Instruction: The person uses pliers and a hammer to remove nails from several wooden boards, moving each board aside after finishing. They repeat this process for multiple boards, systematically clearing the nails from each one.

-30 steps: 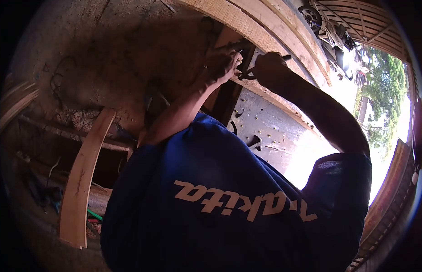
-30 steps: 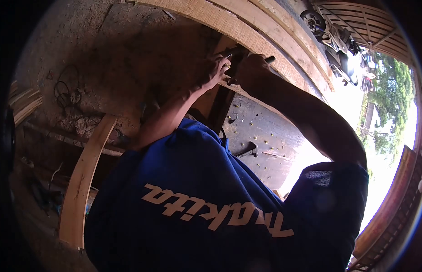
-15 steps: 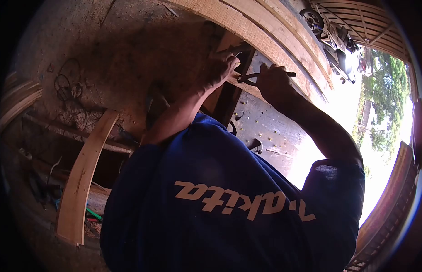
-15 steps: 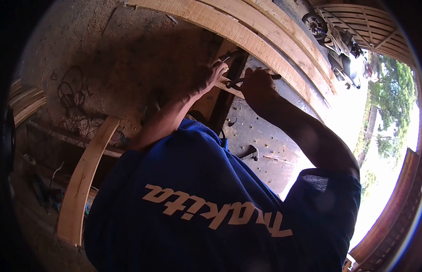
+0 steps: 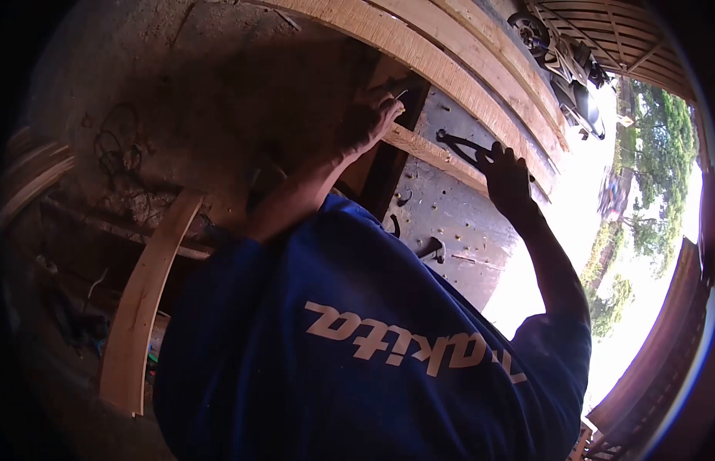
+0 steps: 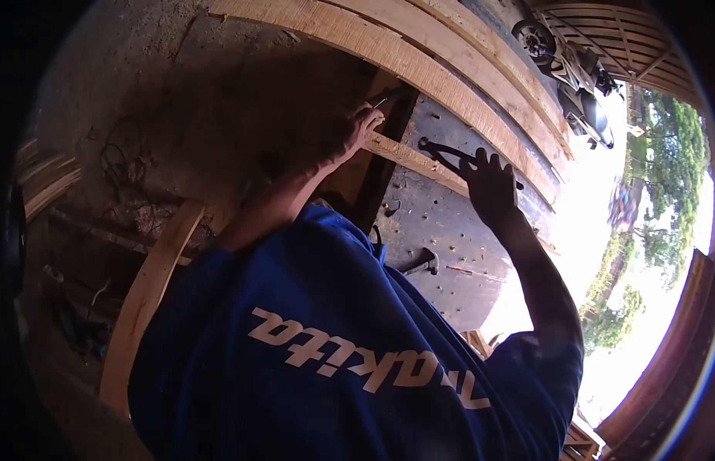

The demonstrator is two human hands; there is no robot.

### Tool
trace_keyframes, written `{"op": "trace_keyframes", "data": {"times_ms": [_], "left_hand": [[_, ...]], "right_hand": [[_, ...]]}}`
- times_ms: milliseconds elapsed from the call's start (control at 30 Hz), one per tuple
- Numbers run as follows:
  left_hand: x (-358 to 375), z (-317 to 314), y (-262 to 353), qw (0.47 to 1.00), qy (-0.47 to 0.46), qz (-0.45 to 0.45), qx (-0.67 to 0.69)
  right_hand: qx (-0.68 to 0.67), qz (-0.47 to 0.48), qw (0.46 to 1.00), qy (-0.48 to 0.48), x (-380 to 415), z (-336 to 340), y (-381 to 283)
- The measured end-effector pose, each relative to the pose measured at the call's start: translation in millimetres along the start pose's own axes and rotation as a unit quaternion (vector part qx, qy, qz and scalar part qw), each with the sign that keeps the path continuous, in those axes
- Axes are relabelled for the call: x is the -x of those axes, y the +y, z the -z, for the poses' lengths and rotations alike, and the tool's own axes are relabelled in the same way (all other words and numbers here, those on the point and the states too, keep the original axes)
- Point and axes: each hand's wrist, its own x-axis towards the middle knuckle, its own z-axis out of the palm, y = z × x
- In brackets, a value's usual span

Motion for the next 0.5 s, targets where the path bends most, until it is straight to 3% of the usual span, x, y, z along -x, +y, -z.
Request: {"op": "trace_keyframes", "data": {"times_ms": [33,67,133,233,333,400,500], "left_hand": [[5,-3,3,0.995,0.007,0.005,0.095],[13,-4,6,0.995,0.0,0.007,0.095],[2,26,32,0.998,-0.032,0.008,-0.062],[3,29,39,0.997,-0.04,0.036,-0.052],[1,35,42,1.0,-0.011,0.016,-0.005],[2,31,37,1.0,0.003,0.002,-0.012],[1,31,33,0.999,0.006,-0.011,-0.05]], "right_hand": [[0.004,0.012,1.0,0.02,5,4,-7],[0.007,0.024,0.999,0.04,8,11,-14],[-0.015,0.035,0.998,0.04,-2,37,-30],[-0.017,0.06,0.997,0.037,-26,72,-49],[0.099,0.107,0.989,-0.009,-47,103,-68],[0.173,0.099,0.973,-0.114,-61,119,-79],[0.179,0.107,0.969,-0.134,-71,132,-85]]}}
